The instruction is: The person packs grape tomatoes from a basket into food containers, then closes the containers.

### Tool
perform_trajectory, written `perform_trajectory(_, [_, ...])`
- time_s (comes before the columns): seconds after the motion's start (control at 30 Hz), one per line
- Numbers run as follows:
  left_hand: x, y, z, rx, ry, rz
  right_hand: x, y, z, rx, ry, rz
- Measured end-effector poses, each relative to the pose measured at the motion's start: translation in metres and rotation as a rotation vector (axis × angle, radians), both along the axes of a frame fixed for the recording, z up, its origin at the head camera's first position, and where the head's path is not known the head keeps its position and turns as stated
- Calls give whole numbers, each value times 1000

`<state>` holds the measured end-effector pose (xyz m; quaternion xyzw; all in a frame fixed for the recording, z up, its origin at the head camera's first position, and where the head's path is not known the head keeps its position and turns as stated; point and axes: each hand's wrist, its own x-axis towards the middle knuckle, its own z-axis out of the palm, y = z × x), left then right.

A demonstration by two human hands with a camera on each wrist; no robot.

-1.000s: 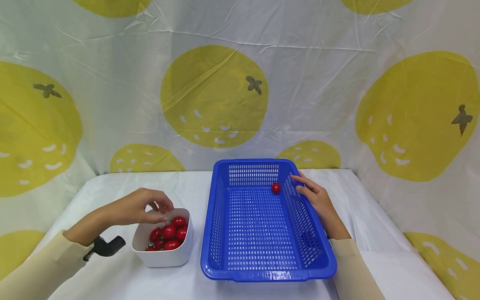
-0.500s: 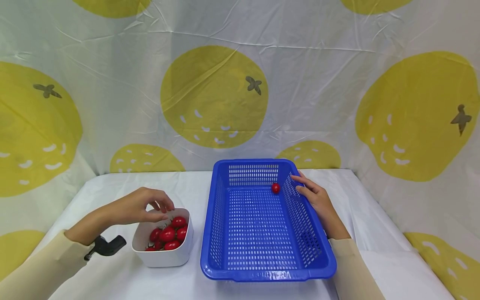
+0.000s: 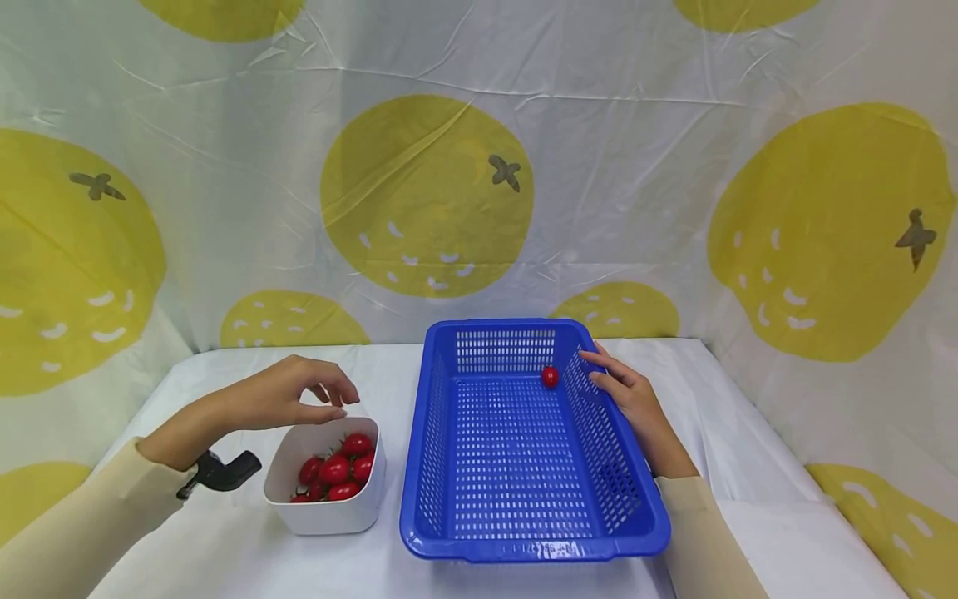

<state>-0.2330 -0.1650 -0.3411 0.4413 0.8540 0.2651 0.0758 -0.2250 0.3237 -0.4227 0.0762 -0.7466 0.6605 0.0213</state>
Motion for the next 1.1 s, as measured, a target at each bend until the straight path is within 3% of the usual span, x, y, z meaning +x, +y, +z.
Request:
perform_trajectory(0.4, [-18,26,22,11,59,-69,2,-1,2,46,8,-11])
perform_trajectory(0.63, [-24,49,41,-8,104,-122,3,-1,1,28,0,-18])
perform_trajectory(0.83, [-36,71,53,-20,144,-141,3,-1,0,43,12,-20])
perform_trajectory(1.1, [-51,94,60,-24,114,-136,3,-3,1,43,15,-16])
